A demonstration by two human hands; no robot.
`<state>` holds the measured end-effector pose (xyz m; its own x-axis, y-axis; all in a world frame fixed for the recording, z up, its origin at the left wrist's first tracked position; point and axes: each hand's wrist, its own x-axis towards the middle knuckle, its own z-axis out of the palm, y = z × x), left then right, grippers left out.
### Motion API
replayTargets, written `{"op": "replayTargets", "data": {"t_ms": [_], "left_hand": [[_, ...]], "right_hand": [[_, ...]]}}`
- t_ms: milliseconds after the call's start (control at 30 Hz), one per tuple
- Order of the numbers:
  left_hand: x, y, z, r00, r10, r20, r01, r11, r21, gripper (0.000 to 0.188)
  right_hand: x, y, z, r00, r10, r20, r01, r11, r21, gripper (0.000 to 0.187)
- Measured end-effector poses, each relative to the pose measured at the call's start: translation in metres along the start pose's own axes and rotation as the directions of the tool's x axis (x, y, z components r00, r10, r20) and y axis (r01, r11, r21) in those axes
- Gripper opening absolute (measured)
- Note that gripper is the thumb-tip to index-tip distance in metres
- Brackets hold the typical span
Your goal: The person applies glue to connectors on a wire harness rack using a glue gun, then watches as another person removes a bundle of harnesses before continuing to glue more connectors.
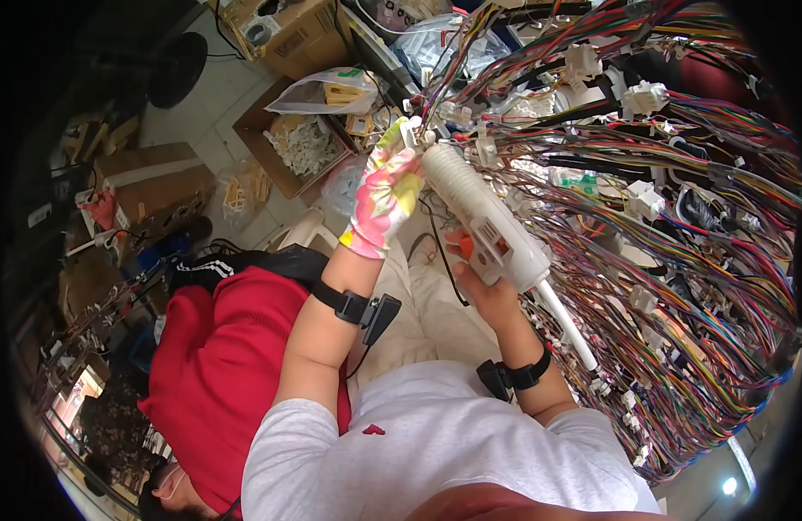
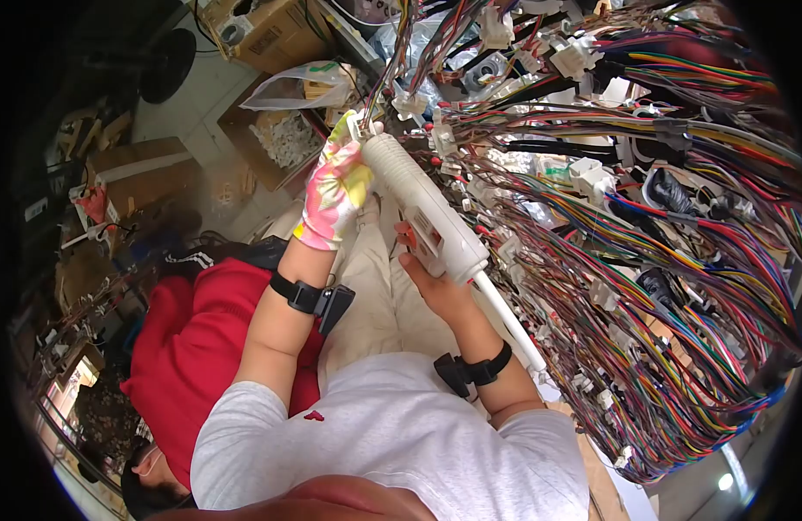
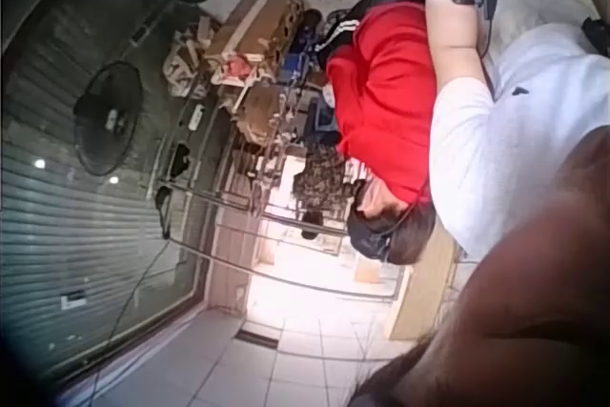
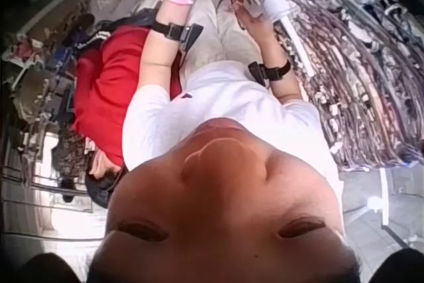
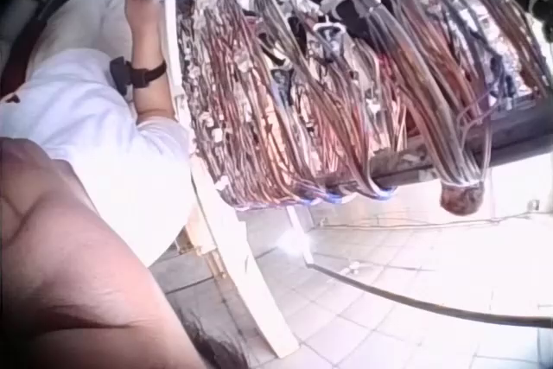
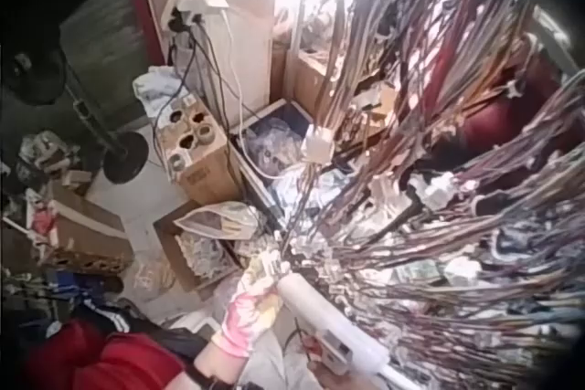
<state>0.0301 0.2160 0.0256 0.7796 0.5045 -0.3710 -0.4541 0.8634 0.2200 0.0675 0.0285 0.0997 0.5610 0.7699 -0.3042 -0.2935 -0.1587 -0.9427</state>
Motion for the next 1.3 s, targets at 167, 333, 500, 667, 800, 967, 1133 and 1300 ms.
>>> {"op": "replayTargets", "data": {"t_ms": [167,333,500,667,800,967,1133,1300], "left_hand": [[-0.001,-0.004,0.001,0.999,-0.017,0.033,0.018,0.999,-0.036,0.044],[-0.005,-0.004,0.007,0.999,-0.02,0.045,0.019,1.0,0.005,0.044],[-0.005,-0.003,0.011,0.997,-0.036,0.062,0.032,0.998,0.052,0.046],[-0.004,-0.004,0.011,0.997,-0.023,0.073,0.019,0.998,0.054,0.046],[-0.003,-0.005,0.007,0.998,-0.014,0.062,0.011,0.999,0.036,0.046],[-0.002,-0.006,0.004,0.998,-0.03,0.053,0.027,0.999,0.047,0.046],[-0.003,-0.007,0.007,0.997,-0.034,0.066,0.032,0.999,0.03,0.046],[-0.004,-0.005,0.014,0.992,-0.033,0.121,0.032,0.999,0.007,0.045]], "right_hand": [[-0.001,0.002,-0.003,1.0,0.01,-0.019,-0.011,0.999,-0.035,0.049],[-0.001,0.002,-0.003,0.999,-0.012,-0.033,0.012,1.0,0.006,0.048],[0.002,0.0,0.0,0.998,-0.015,-0.064,0.017,0.999,0.032,0.044],[0.001,0.0,0.0,0.997,-0.014,-0.075,0.014,1.0,0.004,0.041],[0.0,-0.001,-0.001,0.998,0.012,-0.069,-0.014,0.999,-0.03,0.039],[0.001,-0.003,-0.002,0.997,-0.005,-0.074,0.003,1.0,-0.024,0.033],[0.0,-0.004,-0.003,0.998,0.003,-0.063,-0.007,0.998,-0.055,0.022],[-0.002,-0.005,-0.001,0.995,0.024,-0.096,-0.029,0.998,-0.051,0.021]]}}
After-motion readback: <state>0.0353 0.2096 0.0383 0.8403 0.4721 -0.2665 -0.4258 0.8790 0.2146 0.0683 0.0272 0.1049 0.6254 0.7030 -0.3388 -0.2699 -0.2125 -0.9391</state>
